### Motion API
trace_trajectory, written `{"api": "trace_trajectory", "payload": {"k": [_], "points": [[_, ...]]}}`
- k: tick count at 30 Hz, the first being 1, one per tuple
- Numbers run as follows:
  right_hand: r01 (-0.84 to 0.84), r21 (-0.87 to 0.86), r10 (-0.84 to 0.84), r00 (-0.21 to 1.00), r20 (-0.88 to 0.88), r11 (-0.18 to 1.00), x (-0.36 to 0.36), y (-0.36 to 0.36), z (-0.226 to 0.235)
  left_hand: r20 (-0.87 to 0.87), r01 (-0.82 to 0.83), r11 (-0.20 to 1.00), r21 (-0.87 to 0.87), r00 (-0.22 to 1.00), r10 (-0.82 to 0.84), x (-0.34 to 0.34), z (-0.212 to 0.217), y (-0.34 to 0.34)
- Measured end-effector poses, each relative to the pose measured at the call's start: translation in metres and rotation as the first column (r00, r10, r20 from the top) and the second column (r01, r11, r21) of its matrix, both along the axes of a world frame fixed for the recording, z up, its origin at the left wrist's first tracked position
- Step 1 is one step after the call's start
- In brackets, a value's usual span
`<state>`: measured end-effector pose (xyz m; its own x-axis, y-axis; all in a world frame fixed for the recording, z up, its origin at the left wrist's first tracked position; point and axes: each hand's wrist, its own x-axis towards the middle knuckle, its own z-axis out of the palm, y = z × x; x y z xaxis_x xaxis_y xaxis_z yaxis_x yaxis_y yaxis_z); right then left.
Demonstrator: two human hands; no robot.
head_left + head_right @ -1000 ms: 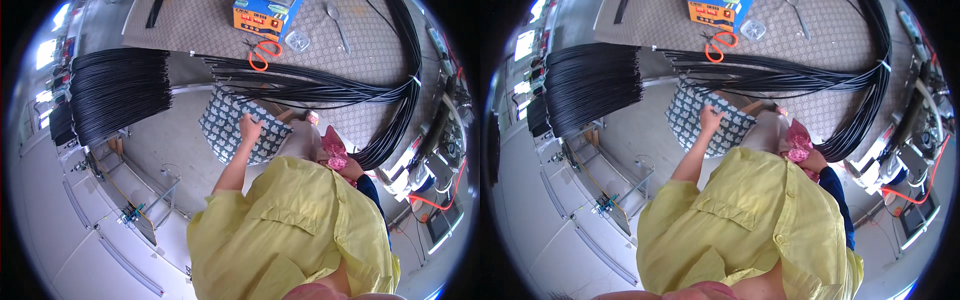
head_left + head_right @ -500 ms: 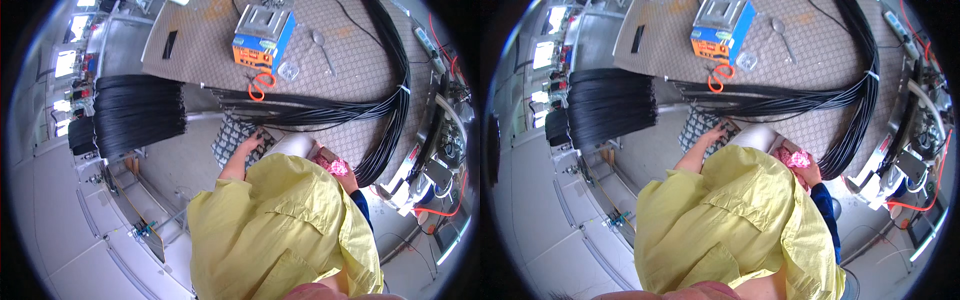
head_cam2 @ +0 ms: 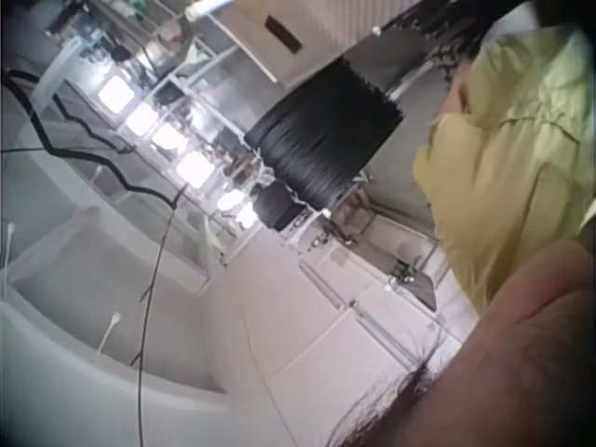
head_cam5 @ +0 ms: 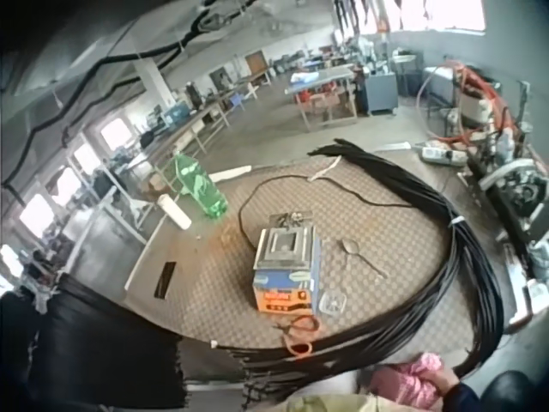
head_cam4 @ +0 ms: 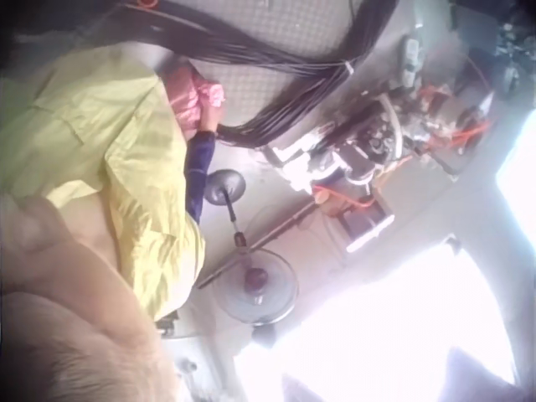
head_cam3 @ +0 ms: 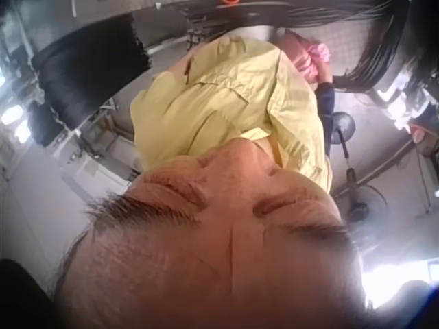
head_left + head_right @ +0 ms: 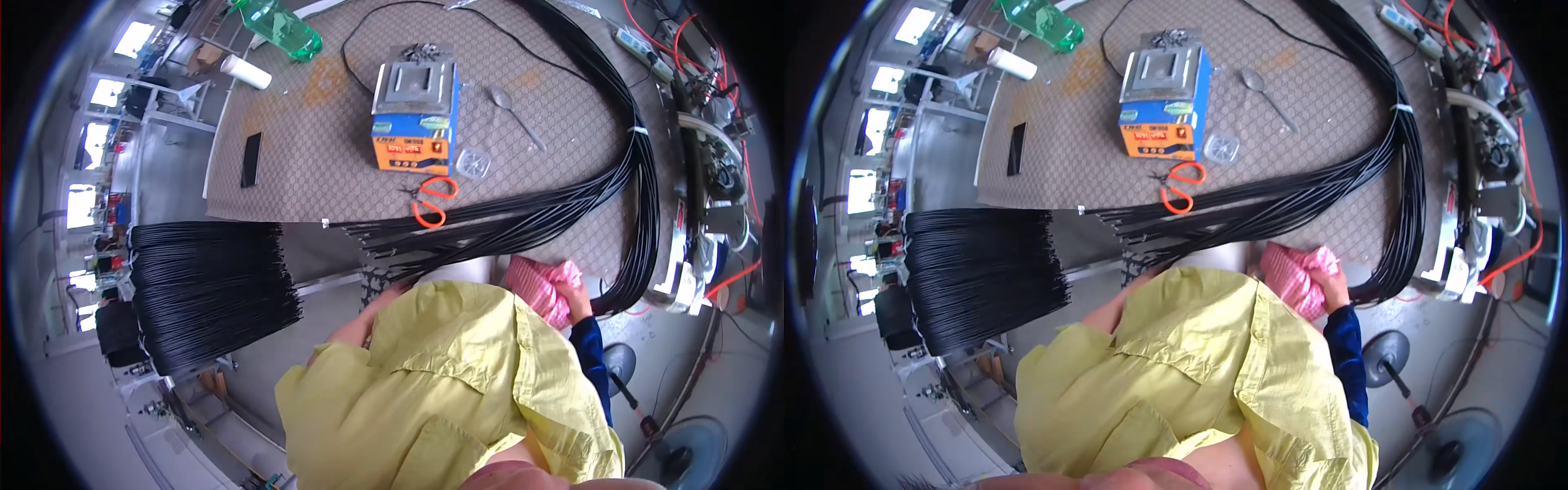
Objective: Stripping insulation from the ends of black electrical wires using manual tools and a wire stripping machine.
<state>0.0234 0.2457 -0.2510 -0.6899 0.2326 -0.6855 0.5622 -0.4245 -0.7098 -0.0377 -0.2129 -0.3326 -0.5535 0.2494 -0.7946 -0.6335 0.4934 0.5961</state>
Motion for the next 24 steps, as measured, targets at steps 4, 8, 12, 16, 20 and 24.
{"api": "trace_trajectory", "payload": {"k": [4, 8, 12, 16, 20, 24], "points": [[0.150, -0.030, -0.153, 0.982, -0.113, 0.988, 0.000, -0.024, 0.030, -0.237, 0.123, 0.967, -0.223, 0.955, -0.176, 0.004, 0.046, 0.001], [0.161, 0.079, -0.148, 0.978, -0.147, 0.984, 0.007, -0.040, 0.045, -0.208, 0.181, 0.905, -0.384, 0.939, -0.276, 0.018, 0.063, -0.041], [0.254, -0.061, -0.260, 0.957, -0.132, 0.965, 0.021, -0.035, 0.040, -0.212, 0.330, 0.833, -0.443, 0.864, -0.456, 0.013, 0.025, -0.059], [0.386, -0.346, -0.445, 0.889, -0.108, 0.855, 0.022, -0.036, 0.054, -0.191, 0.422, 0.797, -0.431, 0.821, -0.539, -0.002, -0.009, -0.049], [0.406, -0.395, -0.490, 0.861, -0.138, 0.824, 0.020, -0.030, 0.048, -0.098, 0.496, 0.760, -0.420, 0.808, -0.582, -0.020, 0.004, -0.029], [0.351, -0.327, -0.416, 0.896, -0.154, 0.877, 0.009, -0.033, 0.057, -0.007, 0.524, 0.744, -0.416, 0.816, -0.578, -0.007, -0.033, -0.037]]}}
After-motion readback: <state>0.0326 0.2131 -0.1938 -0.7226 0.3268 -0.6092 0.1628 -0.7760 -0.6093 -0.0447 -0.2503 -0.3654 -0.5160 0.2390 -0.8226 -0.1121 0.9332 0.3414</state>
